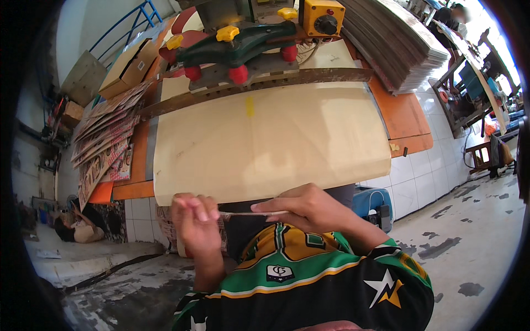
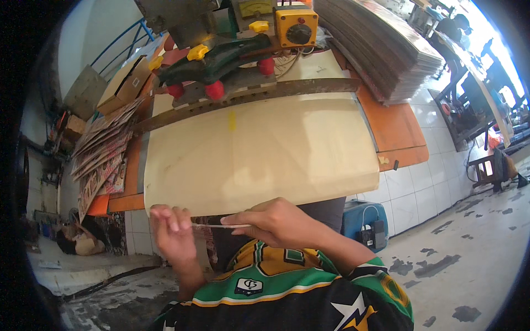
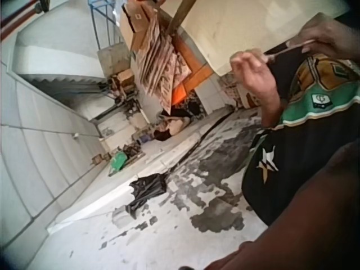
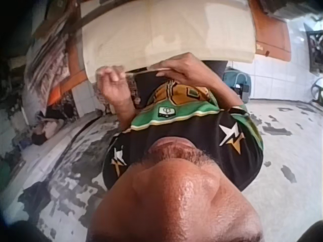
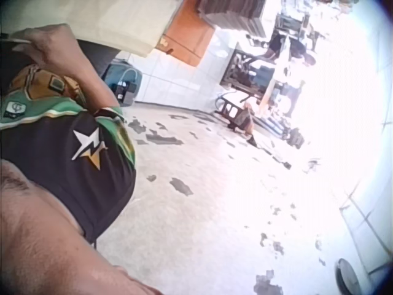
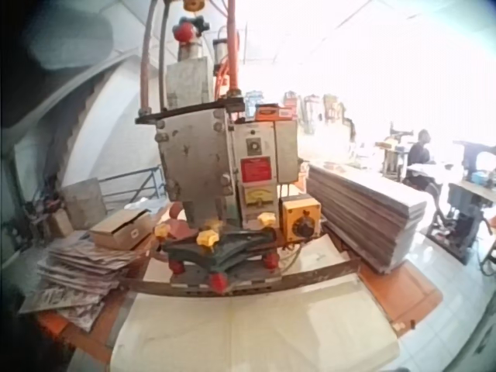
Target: The person positions a printed plastic sheet under a heat sealer, presses the sealer bar down by hand, and then pulls the sheet away to check the seal.
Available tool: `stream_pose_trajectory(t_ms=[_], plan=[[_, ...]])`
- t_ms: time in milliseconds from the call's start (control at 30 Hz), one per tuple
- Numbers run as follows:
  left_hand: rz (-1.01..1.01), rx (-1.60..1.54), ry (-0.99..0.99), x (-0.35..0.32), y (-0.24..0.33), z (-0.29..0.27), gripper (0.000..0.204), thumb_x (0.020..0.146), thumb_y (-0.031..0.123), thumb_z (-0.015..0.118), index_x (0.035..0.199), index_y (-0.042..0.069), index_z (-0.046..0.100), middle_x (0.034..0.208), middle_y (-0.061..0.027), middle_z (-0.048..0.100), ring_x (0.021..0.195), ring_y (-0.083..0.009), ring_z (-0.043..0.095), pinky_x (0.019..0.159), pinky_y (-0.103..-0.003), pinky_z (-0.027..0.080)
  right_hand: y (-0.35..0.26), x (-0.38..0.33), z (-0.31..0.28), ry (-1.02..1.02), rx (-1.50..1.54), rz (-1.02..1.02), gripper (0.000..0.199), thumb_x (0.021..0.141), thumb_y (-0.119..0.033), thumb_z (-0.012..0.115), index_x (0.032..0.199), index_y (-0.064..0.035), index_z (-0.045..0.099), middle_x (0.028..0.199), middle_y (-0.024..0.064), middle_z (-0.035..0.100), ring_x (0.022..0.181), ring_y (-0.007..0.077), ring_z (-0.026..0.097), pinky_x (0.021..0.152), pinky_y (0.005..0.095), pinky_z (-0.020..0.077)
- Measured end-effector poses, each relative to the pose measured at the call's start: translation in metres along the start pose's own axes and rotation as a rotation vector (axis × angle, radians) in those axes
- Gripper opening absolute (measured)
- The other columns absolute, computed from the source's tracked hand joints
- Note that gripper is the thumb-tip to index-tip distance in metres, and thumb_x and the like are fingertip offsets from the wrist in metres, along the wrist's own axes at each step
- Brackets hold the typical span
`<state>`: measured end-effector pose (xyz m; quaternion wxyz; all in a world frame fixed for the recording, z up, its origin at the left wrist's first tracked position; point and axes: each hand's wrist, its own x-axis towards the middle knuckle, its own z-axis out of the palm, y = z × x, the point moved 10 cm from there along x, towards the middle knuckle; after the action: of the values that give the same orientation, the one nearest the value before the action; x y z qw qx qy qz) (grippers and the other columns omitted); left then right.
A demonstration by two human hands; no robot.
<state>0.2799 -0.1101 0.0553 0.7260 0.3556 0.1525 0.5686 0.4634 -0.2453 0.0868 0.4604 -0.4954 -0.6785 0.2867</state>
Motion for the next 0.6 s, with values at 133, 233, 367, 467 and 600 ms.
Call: stream_pose_trajectory(t_ms=[133, 233, 367, 467, 600], plan=[[0.16, -0.118, 0.052, 0.028, 0.068, -0.052, 0.022, 0.11, 0.024, 0.05, 0.1, 0.007, 0.061, 0.066, 0.0005, 0.048, 0.059, -0.0095, 0.045, 0.061, -0.026, 0.04, -0.007, -0.013, -0.042, 0.017, 0.034, -0.068, 0.024, 0.094, -0.013, 0.071, 0.117, -0.0061, 0.074, 0.108, 0.0131, 0.077, 0.089, 0.031, 0.076, 0.078, 0.0382, 0.0602], [0.187, -0.128, 0.093, 0.048, 0.122, -0.132, 0.022, 0.11, 0.026, 0.051, 0.103, 0.007, 0.059, 0.065, 0.0011, 0.045, 0.057, -0.0095, 0.042, 0.06, -0.026, 0.038, -0.002, -0.051, -0.107, 0.145, 0.11, -0.139, 0.021, 0.095, -0.017, 0.072, 0.108, 0.0, 0.075, 0.103, 0.0136, 0.078, 0.085, 0.025, 0.076, 0.074, 0.0347, 0.0587], [0.35, -0.004, 0.328, 0.083, 0.249, -0.346, 0.023, 0.111, 0.026, 0.049, 0.104, 0.005, 0.057, 0.063, 0.001, 0.043, 0.056, -0.01, 0.042, 0.056, -0.027, 0.036, 0.067, -0.222, -0.285, 0.632, 0.073, 0.067, 0.032, 0.097, -0.026, 0.072, 0.118, -0.0026, 0.065, 0.102, 0.0067, 0.069, 0.09, 0.0163, 0.065, 0.079, 0.0307, 0.0518], [0.495, 0.218, 0.563, 0.047, 0.495, -0.485, 0.027, 0.112, 0.023, 0.043, 0.115, 0.001, 0.06, 0.066, 0.0006, 0.046, 0.06, -0.0124, 0.047, 0.06, -0.028, 0.04, 0.158, -0.35, -0.432, 0.69, 0.426, -0.011, 0.03, 0.108, -0.022, 0.057, 0.13, -0.0014, 0.058, 0.118, 0.008, 0.064, 0.106, 0.0188, 0.063, 0.094, 0.0376, 0.0524], [0.407, 0.353, 1.388, -0.005, 0.392, -0.558, 0.032, 0.111, 0.025, 0.047, 0.133, 0.005, 0.06, 0.066, 0.0036, 0.046, 0.051, -0.0117, 0.041, 0.053, -0.029, 0.043, 0.082, -0.45, -0.515, 1.08, 0.405, 0.096, 0.045, 0.108, -0.031, 0.055, 0.144, -0.0033, 0.049, 0.134, 0.0124, 0.059, 0.125, 0.0255, 0.058, 0.107, 0.043, 0.0485]])
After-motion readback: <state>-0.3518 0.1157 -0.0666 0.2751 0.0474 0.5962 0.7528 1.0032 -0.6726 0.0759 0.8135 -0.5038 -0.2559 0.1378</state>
